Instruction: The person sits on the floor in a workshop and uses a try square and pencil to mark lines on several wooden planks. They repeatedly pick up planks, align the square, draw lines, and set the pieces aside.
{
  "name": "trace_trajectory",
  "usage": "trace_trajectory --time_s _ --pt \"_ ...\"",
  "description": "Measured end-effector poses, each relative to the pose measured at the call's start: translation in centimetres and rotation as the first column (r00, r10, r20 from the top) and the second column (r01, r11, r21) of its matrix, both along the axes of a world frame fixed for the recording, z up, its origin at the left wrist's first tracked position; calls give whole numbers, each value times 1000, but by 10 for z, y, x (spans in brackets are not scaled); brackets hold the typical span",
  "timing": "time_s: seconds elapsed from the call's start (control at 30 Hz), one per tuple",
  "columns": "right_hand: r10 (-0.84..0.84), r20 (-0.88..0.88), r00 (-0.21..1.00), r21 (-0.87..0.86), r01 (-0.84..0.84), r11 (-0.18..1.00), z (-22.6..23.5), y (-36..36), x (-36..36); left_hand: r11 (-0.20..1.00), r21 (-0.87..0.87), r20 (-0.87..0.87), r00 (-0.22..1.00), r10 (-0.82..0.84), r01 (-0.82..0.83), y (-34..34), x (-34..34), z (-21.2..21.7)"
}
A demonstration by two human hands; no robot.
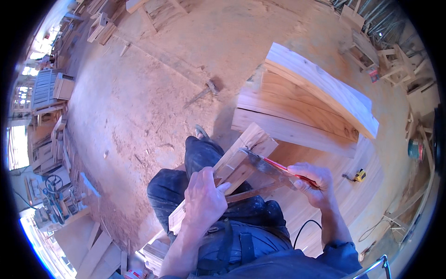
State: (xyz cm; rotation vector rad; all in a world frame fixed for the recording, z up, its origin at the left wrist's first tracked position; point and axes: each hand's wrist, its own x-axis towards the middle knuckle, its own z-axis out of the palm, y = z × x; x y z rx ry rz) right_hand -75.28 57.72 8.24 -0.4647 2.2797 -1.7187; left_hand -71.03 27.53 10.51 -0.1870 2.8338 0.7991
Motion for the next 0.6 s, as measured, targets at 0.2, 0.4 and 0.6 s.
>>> trace_trajectory --time_s 0.2,0.4,0.6 --pt "-22 30 999 -34 23 999 8 -18 -10 1000 23 37 999 -5 4 -2 -5 0" --pt "56 2 998 292 -54 955 24 12 8 999 33 34 999 13 -14 -4 -3 1" --pt "-173 43 984 286 154 946 -8 -18 28 999 33 39 999 15 -16 -10 3 -1"
